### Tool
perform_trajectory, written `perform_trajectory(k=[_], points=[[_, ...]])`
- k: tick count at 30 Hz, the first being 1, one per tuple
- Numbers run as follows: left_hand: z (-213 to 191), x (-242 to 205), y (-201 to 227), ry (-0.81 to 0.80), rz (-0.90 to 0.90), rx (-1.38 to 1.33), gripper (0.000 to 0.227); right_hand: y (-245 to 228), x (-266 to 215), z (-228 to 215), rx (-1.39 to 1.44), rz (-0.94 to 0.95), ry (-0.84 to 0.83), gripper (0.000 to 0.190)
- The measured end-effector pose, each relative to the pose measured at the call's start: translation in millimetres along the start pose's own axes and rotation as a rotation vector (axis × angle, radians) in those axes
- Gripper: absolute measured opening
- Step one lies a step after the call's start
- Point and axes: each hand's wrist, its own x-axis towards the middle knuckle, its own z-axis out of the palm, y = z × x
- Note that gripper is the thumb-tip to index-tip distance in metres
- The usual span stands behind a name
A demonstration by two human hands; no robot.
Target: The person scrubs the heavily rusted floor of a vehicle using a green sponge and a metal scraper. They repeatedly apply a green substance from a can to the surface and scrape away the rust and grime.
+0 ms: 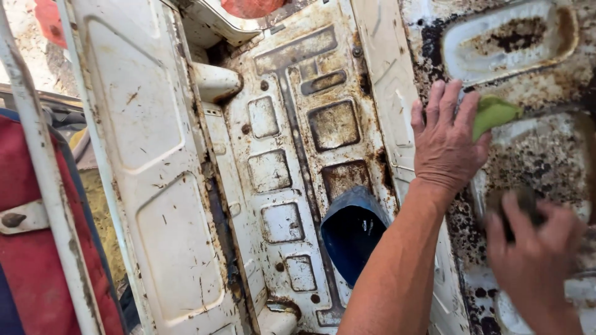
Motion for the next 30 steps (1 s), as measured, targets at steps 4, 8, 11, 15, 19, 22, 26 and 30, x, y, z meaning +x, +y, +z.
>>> perform_trajectory(k=[4, 8, 11, 15, 19, 22, 26, 30], points=[[3, -2, -1, 0.001, -0.008, -0.009, 0.078, 12, -1, 25, -0.081, -0.003, 0.103, 0.034], [5, 0, 0, -0.001, 0.011, 0.046, 0.078, 7, 74, 27, 0.007, -0.068, 0.211, 0.025], [0, -1, 0, 0.001, 0.008, -0.018, 0.08, -9, 15, -9, -0.017, -0.025, 0.043, 0.036], [21, 4, -11, 0.057, 0.112, -0.23, 0.066, 9, -7, 20, -0.01, 0.086, 0.119, 0.038], [15, 4, -1, 0.088, 0.075, -0.058, 0.073, 24, 73, 25, 0.107, 0.025, 0.22, 0.026], [10, 3, -4, 0.039, 0.07, -0.018, 0.076, 4, 37, 4, 0.1, 0.066, 0.162, 0.027], [14, 0, -10, -0.003, 0.044, -0.063, 0.051, 7, -7, 15, 0.165, 0.104, 0.068, 0.032], [17, 1, -7, 0.013, 0.05, -0.052, 0.048, 20, 82, 34, 0.146, 0.075, 0.182, 0.021]])
